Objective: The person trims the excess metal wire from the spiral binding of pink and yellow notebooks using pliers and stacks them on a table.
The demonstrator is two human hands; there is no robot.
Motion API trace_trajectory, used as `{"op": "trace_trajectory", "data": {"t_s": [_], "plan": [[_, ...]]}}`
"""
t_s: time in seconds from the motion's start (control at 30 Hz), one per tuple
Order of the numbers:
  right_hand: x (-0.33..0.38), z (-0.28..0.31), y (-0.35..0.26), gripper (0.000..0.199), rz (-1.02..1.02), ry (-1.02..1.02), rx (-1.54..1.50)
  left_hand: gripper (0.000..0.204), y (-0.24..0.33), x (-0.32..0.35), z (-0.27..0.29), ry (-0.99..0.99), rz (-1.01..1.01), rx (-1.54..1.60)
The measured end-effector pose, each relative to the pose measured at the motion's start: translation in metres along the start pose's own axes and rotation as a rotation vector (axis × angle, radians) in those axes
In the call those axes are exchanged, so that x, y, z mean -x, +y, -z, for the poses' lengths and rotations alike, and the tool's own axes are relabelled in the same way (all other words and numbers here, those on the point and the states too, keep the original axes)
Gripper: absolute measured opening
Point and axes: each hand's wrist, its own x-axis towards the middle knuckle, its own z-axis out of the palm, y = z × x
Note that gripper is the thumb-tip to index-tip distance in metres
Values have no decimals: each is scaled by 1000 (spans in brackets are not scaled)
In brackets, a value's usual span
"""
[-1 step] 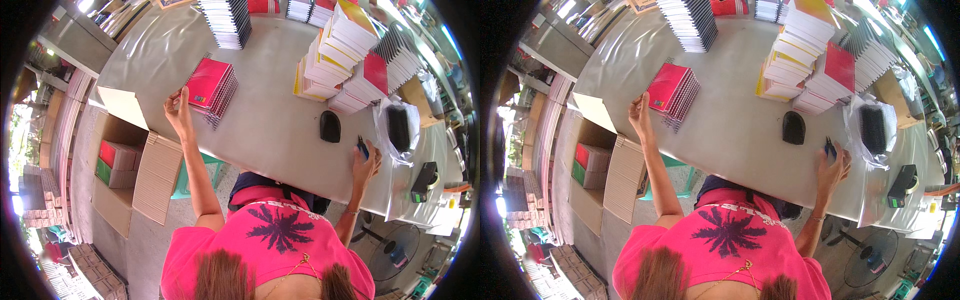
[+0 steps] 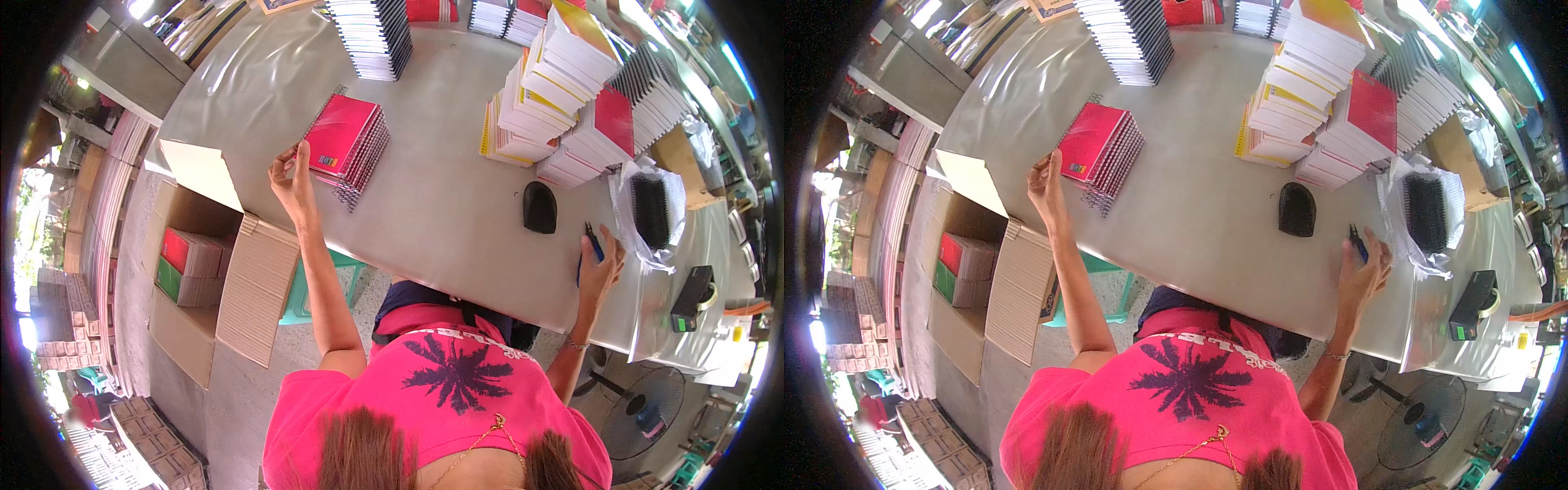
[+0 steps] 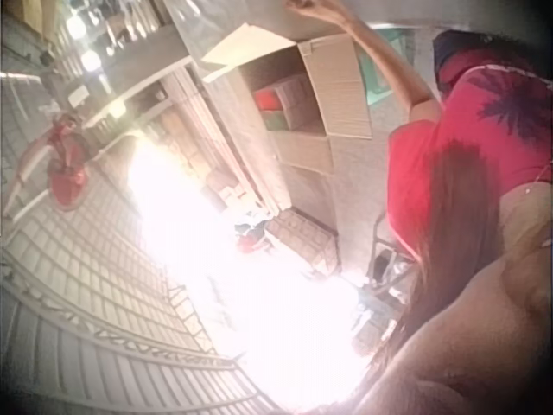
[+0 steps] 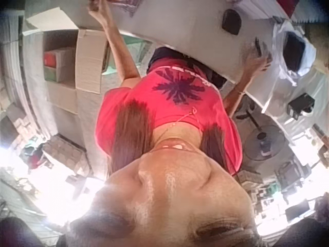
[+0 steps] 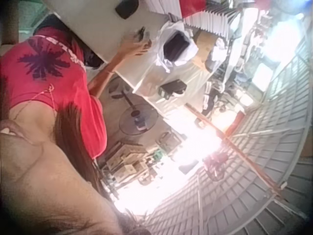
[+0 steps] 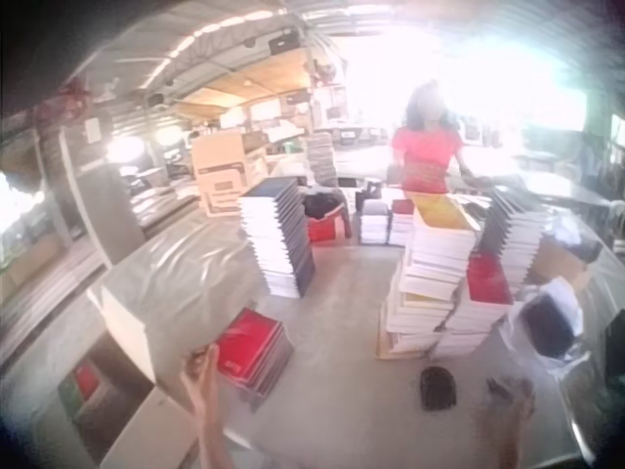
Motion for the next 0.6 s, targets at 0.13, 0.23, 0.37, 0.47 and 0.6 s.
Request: {"op": "trace_trajectory", "data": {"t_s": [0.13,0.23,0.37,0.47,0.6], "plan": [[-54,9,2,42,171,44,-411,37,12,7,-11,-15,-33,-89],[-84,36,-46,39,147,88,-881,40,22,14,-14,-28,-92,-140],[-123,41,-81,51,89,121,-849,43,27,16,-6,-49,-90,-214],[-144,30,-87,55,12,-17,-891,42,32,21,-4,37,-136,-256],[-158,18,-81,53,0,-61,-923,37,46,26,-2,37,-232,-308]]}}
